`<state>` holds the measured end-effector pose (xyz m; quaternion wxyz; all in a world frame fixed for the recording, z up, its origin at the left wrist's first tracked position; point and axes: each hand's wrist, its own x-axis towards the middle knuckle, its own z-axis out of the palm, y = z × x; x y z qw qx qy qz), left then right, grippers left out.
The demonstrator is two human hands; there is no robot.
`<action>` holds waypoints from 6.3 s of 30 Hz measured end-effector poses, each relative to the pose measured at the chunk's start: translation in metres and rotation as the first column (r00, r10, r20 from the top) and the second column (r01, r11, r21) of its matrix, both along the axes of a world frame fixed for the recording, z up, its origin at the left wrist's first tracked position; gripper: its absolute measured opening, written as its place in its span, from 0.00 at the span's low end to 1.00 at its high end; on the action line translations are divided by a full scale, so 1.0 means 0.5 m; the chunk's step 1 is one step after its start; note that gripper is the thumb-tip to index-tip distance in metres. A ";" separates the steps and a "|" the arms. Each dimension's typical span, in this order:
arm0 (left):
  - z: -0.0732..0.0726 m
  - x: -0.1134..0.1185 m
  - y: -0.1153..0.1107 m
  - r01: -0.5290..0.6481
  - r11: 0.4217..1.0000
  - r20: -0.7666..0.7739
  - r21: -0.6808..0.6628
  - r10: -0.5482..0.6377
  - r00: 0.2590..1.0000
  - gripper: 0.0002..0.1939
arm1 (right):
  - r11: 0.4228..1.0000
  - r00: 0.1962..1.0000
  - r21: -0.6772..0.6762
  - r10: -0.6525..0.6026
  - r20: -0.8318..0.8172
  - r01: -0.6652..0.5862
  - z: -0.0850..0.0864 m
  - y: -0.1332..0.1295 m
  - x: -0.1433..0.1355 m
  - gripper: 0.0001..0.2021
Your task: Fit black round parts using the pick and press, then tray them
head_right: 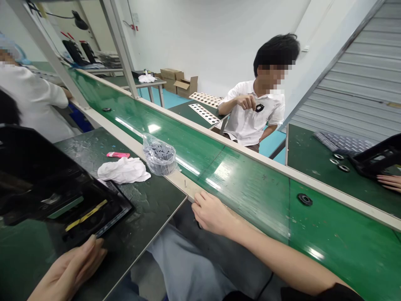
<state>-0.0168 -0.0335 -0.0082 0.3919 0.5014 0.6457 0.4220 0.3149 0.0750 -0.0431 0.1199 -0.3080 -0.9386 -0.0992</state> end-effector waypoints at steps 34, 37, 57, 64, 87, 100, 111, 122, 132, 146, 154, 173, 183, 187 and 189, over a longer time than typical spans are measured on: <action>-0.012 -0.017 -0.006 0.369 0.924 -0.025 -0.101 -0.373 0.927 0.42 | 1.000 1.000 -0.020 -0.002 -0.021 0.002 -0.003 0.001 0.004 0.08; -0.016 -0.023 -0.006 0.371 0.923 -0.042 -0.101 -0.377 0.925 0.42 | 1.000 0.999 -0.014 0.005 -0.032 -0.005 -0.002 0.002 0.004 0.08; -0.010 -0.011 -0.004 0.310 0.951 0.119 0.004 -0.308 0.944 0.45 | 0.932 0.867 -0.355 -0.123 -0.482 -0.066 0.030 0.289 -0.073 0.15; -0.027 -0.025 -0.007 0.277 0.960 0.012 -0.036 -0.277 0.961 0.39 | 0.930 0.806 -0.364 -0.254 -0.534 0.052 0.052 0.290 -0.063 0.11; -0.028 0.015 -0.028 0.473 0.824 -0.681 0.312 -0.153 0.716 0.29 | 0.675 0.777 -0.573 -0.001 -0.630 -0.464 0.106 0.012 -0.176 0.12; -0.033 0.023 -0.030 0.430 0.857 -0.679 0.285 -0.136 0.721 0.27 | 0.857 0.771 -0.505 -0.249 -0.586 -0.107 0.024 0.075 -0.049 0.21; -0.037 0.060 -0.029 0.342 0.901 -0.674 0.266 -0.080 0.735 0.29 | 0.944 0.622 -0.288 -0.131 -0.772 -0.160 0.069 0.034 -0.128 0.16; -0.040 0.040 -0.046 0.310 0.914 -0.492 0.260 -0.151 0.857 0.23 | 0.584 0.675 -0.582 -0.077 -0.734 -0.566 0.050 0.044 -0.445 0.26; -0.049 0.044 -0.045 0.321 0.907 -0.526 0.273 -0.138 0.839 0.25 | 0.650 0.729 -0.567 -0.029 -0.684 -0.506 0.047 0.045 -0.442 0.24; -0.052 0.043 -0.044 0.298 0.909 -0.487 0.291 -0.127 0.864 0.23 | 0.656 0.662 -0.537 -0.075 -0.746 -0.531 0.079 0.024 -0.386 0.22; -0.060 0.047 -0.042 0.228 0.927 -0.346 0.299 -0.118 0.931 0.30 | 0.593 0.759 -0.673 -0.152 -0.634 -0.443 0.045 -0.021 -0.257 0.22; -0.057 0.048 -0.042 0.202 0.937 -0.328 0.284 -0.103 0.939 0.28 | 0.709 0.805 -0.528 0.094 -0.586 -0.467 0.016 -0.038 -0.244 0.13; -0.057 0.051 -0.040 0.183 0.946 -0.275 0.267 -0.107 0.955 0.31 | 0.748 0.805 -0.431 0.229 -0.547 -0.505 0.020 -0.039 -0.252 0.12; -0.056 0.051 -0.040 0.164 0.950 -0.272 0.266 -0.089 0.958 0.29 | 0.693 0.816 -0.550 0.098 -0.569 -0.467 0.018 -0.038 -0.251 0.16; -0.057 0.051 -0.039 0.158 0.948 -0.273 0.277 -0.080 0.959 0.28 | 0.619 0.785 -0.651 -0.087 -0.613 -0.440 0.018 -0.029 -0.250 0.17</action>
